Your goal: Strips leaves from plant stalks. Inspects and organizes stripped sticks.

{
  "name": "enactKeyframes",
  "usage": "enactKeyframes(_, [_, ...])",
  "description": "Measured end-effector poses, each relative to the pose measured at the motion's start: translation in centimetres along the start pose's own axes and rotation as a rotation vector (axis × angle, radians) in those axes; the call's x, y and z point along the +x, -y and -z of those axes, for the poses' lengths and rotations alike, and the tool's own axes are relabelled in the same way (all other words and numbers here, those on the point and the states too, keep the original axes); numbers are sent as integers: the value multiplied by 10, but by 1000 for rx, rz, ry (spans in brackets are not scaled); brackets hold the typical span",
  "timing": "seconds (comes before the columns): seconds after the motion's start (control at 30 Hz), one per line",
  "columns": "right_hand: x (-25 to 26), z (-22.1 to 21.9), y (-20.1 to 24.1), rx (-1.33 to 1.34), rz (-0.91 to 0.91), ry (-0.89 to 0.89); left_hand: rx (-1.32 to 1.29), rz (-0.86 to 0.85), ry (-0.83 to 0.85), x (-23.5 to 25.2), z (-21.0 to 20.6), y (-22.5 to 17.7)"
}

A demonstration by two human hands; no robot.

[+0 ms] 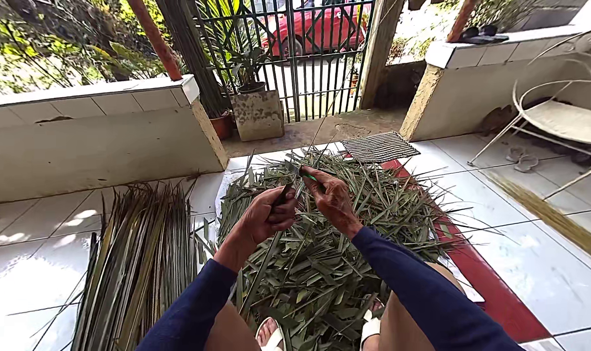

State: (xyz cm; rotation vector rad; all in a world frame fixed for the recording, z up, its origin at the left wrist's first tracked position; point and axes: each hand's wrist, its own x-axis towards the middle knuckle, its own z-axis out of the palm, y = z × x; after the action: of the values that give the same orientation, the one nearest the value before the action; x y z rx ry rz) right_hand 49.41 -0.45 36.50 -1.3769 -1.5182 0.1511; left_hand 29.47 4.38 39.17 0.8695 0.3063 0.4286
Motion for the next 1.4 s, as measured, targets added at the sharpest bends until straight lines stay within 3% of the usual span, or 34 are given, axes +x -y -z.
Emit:
enactKeyframes(0.3, [15,39,-20,175,-260,-147,55,43,-21,-5,3,6])
enactKeyframes(0.5, [8,28,-13,99,-156,106,302,-23,-212,2,3,5])
enactKeyframes(0.63, [6,35,-16,-13,-180,137,412,-35,-263,8,-1,8])
enactKeyframes(0.83, [22,49,-39,-95,-276,-140,435,4,-228,8,-3,11])
enactKeyframes(0.93, [29,62,-52,2,-330,-229,373,-43,-246,12,-5,14])
enactKeyframes(1.0, [24,60,-47,114,-367,-208,310,-124,-297,18,-4,16])
enactKeyframes(1.2, [-9,17,-8,266,-320,122,299,-295,-482,44,-6,23])
enactKeyframes(1.4, [-15,9,-10,193,-229,47,353,-334,-456,53,-9,24])
